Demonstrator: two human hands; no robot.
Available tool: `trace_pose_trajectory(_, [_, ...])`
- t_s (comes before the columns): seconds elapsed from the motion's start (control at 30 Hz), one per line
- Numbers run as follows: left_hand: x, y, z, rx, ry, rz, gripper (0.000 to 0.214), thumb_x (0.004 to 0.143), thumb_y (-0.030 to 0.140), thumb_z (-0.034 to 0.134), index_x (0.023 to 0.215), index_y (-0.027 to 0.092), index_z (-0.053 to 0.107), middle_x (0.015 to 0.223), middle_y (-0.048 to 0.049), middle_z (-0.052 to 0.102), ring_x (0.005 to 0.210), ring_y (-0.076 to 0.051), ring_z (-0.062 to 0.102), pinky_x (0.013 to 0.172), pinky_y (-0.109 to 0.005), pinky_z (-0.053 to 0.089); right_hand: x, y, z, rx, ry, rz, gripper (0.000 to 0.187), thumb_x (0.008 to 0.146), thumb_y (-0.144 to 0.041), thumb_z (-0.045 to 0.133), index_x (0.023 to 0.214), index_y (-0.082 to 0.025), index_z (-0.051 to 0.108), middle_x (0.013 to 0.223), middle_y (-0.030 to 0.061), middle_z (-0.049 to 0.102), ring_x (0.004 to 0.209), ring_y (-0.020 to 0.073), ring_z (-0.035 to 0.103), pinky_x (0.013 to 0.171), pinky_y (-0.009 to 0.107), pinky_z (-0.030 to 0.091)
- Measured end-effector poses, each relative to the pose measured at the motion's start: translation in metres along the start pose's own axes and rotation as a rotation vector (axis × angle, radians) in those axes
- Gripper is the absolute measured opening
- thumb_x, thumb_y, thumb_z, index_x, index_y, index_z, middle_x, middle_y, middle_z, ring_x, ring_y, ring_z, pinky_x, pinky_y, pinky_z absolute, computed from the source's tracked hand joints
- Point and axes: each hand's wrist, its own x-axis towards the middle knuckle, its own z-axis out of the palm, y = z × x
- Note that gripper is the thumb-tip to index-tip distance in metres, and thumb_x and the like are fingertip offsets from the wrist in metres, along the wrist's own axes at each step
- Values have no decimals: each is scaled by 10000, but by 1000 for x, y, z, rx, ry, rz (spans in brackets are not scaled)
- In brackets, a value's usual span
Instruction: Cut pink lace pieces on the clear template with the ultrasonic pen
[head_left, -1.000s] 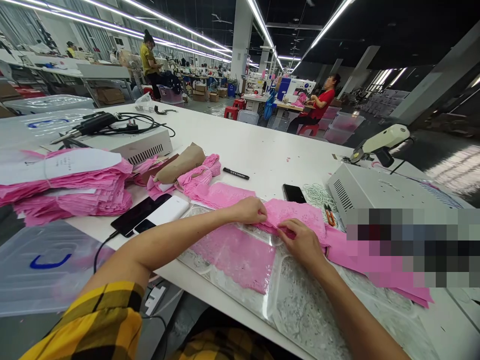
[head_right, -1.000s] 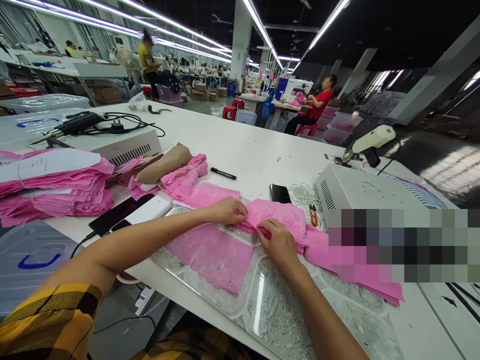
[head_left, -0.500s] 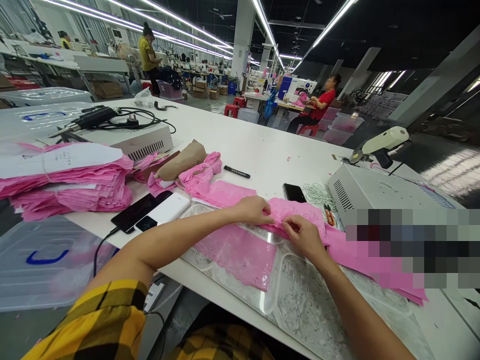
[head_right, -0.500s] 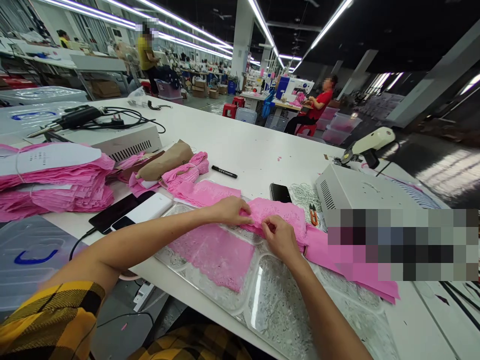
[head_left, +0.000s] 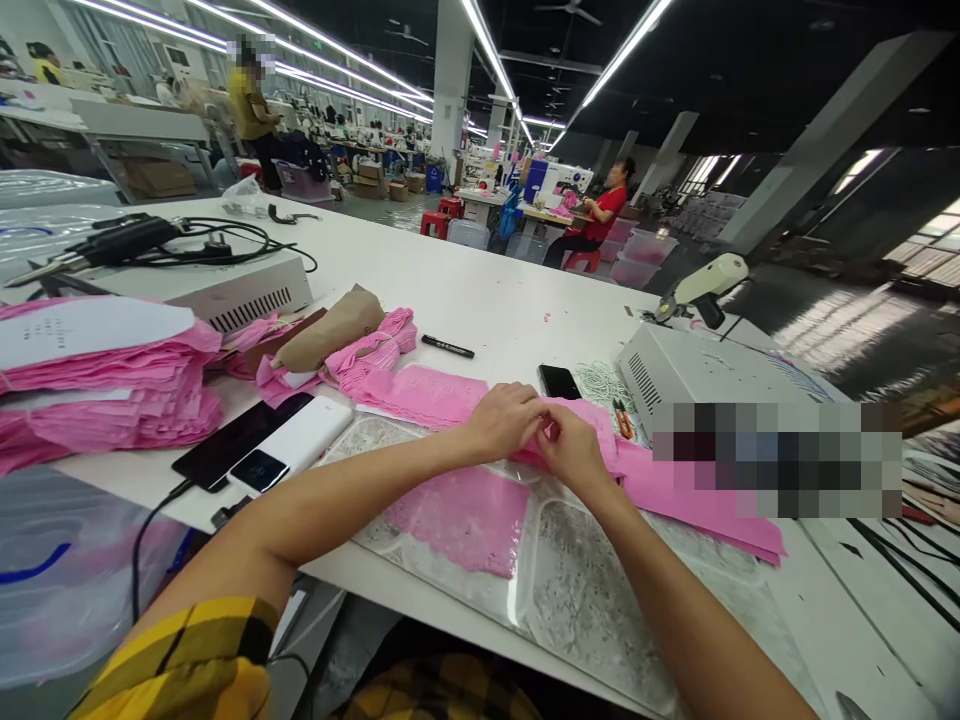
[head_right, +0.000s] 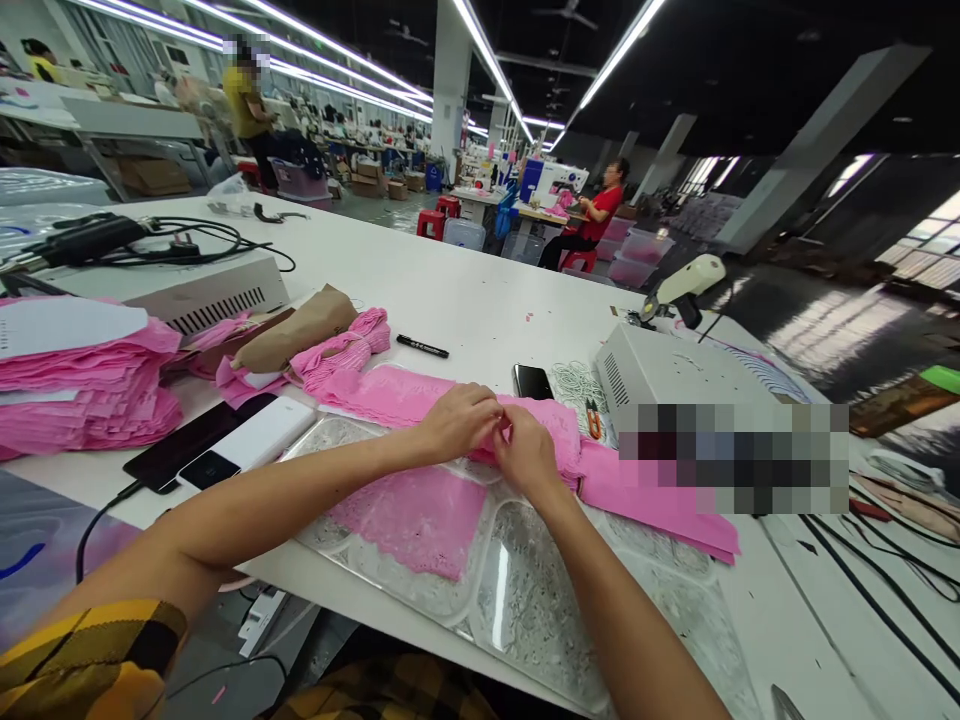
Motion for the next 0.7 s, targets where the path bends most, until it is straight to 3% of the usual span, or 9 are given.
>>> trace_pose_trajectory(0.1, [0,13,-2,-24,65,-97,149,941,247,519,977,154,629,1050,-106,619,1023,-237,568,909,-379,443,17,-8,-14,-7,111,32,195,785,-316,497,805,-201,654,691,39,649,613,164,564,634,300,462])
trace_pose_trajectory(0.3, [17,55,14,-85,31,-221,439,842,586,603,877,152,664,991,-112,639,972,-288,604,911,-469,452,33,-22,-57,-32,321,97,182,772,-309,532,814,-181,655,657,28,652,616,165,608,671,312,494])
trace_pose_trajectory(0.47, [57,92,18,-65,34,-234,392,914,459,487,1009,126,670,1033,-134,659,974,-300,618,901,-497,451,32,-35,-96,-10,503,98,171,747,-303,565,834,-189,658,676,16,669,603,165,637,626,307,526])
trace_pose_trajectory(0.57, [59,102,14,-23,12,-145,293,914,287,460,1005,109,675,988,-140,667,972,-289,615,894,-473,449,14,-30,-125,40,636,158,182,746,-327,587,862,-203,653,656,4,658,556,167,637,560,300,528])
trace_pose_trajectory(0.7, [21,99,14,26,-62,139,196,864,223,530,930,126,687,1027,-130,662,1022,-265,582,1028,-469,374,-53,3,-147,55,665,416,278,708,-363,574,911,-192,659,588,-11,635,507,179,623,501,295,499])
